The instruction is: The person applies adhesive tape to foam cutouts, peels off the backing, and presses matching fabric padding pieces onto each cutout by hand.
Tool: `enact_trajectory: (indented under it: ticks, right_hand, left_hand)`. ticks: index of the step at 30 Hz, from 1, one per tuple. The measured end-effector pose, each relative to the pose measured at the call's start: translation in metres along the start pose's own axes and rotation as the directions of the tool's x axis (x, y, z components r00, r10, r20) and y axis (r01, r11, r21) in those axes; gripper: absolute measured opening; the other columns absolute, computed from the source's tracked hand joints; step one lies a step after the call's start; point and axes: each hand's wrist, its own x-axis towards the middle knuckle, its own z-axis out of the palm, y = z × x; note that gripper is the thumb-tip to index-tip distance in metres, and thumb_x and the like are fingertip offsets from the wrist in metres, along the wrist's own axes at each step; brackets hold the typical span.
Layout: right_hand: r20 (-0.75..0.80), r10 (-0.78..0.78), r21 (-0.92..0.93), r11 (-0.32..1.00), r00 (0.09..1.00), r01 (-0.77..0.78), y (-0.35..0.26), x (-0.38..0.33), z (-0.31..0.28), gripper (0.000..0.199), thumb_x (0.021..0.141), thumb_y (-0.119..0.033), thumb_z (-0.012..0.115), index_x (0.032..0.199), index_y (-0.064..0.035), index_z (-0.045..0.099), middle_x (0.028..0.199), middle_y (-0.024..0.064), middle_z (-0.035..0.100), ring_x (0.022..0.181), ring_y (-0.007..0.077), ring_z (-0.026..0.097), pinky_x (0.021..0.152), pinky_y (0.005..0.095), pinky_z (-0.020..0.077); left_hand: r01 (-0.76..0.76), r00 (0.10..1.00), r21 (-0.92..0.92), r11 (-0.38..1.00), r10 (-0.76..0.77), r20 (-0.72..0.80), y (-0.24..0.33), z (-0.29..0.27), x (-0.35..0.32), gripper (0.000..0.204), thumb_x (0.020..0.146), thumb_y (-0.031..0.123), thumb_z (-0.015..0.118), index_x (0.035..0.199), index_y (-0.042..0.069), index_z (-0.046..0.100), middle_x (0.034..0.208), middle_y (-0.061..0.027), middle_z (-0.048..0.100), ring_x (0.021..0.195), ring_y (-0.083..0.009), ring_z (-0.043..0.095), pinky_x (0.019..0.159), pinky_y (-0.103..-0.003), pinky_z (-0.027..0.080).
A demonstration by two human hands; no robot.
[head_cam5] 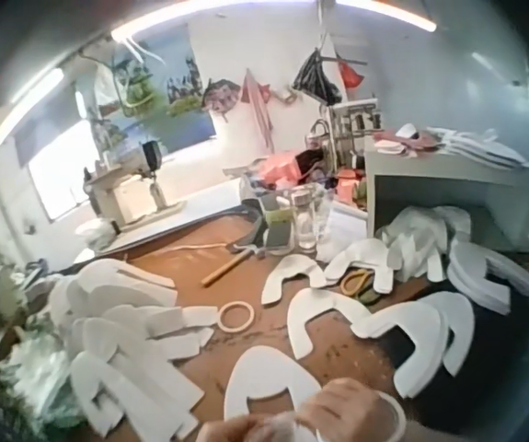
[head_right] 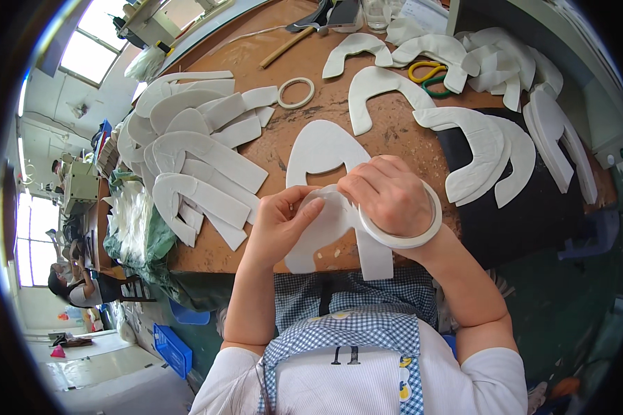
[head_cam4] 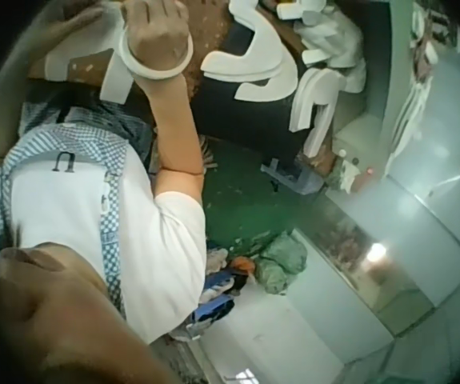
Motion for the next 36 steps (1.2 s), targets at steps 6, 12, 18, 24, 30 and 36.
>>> enact_trajectory:
  ticks: [6,12,18,24,30,36]
  right_hand:
    - [-0.001,-0.001,0.035,0.999,1.0,0.001,-0.005,0.002,0.014,0.014,0.073,-0.005,0.071,0.083,-0.0048,0.062,0.082,0.0083,0.062,0.08,0.025,0.064,0.078,0.0374,0.0504]
    - [-0.014,-0.037,0.044,0.998,0.999,0.038,-0.003,-0.004,0.024,0.014,0.072,-0.006,0.069,0.083,-0.0044,0.061,0.081,0.0088,0.06,0.081,0.0249,0.064,0.077,0.0364,0.0506]
    - [0.035,-0.077,-0.001,0.997,0.996,0.077,0.0,-0.002,0.027,0.018,0.073,-0.007,0.067,0.09,-0.0033,0.063,0.086,0.0095,0.063,0.086,0.025,0.065,0.085,0.0369,0.052]
    - [0.003,-0.132,0.033,0.991,0.991,0.132,-0.006,-0.005,0.032,0.021,0.071,-0.009,0.068,0.091,-0.0026,0.069,0.089,0.0082,0.065,0.086,0.0241,0.064,0.087,0.0369,0.0517]
    - [-0.071,-0.117,-0.027,0.993,0.991,0.115,-0.008,-0.021,0.038,0.019,0.067,-0.01,0.067,0.084,-0.0028,0.071,0.084,0.0065,0.064,0.085,0.023,0.063,0.086,0.0374,0.0515]
    - [-0.081,-0.133,-0.05,0.99,0.988,0.129,-0.006,-0.017,0.038,0.019,0.066,-0.011,0.068,0.083,-0.0029,0.07,0.083,0.0057,0.063,0.083,0.0217,0.063,0.087,0.0373,0.0516]
  left_hand:
    - [-0.037,0.999,0.182,0.983,0.035,0.013,-0.003,-0.001,0.001,0.023,0.098,0.017,0.063,0.103,-0.004,0.071,0.074,-0.0054,0.069,0.068,-0.0071,0.061,0.061,-0.024,0.05]
    - [-0.052,0.999,0.145,0.988,0.051,0.007,-0.006,0.004,0.0,0.021,0.099,0.014,0.062,0.102,-0.006,0.07,0.072,0.0005,0.064,0.066,-0.0036,0.053,0.058,-0.022,0.044]
    - [-0.091,0.996,0.273,0.958,0.086,0.031,-0.011,0.006,0.0,0.018,0.097,0.011,0.062,0.101,-0.005,0.07,0.073,-0.0009,0.064,0.066,-0.0041,0.054,0.057,-0.021,0.043]
    - [0.01,0.998,0.119,0.993,-0.002,-0.067,-0.024,0.0,0.0,0.021,0.096,0.013,0.062,0.096,-0.006,0.07,0.066,-0.0033,0.064,0.06,-0.0055,0.053,0.053,-0.025,0.043]
    - [0.038,0.986,0.113,0.993,-0.018,-0.167,-0.03,0.002,0.0,0.022,0.095,0.015,0.063,0.095,-0.006,0.07,0.064,-0.0007,0.062,0.06,-0.0038,0.051,0.052,-0.024,0.041]
    - [0.042,0.992,0.026,0.999,-0.039,-0.116,-0.022,0.002,0.0,0.024,0.096,0.017,0.064,0.097,-0.005,0.071,0.066,0.0008,0.062,0.06,-0.0038,0.051,0.052,-0.023,0.041]
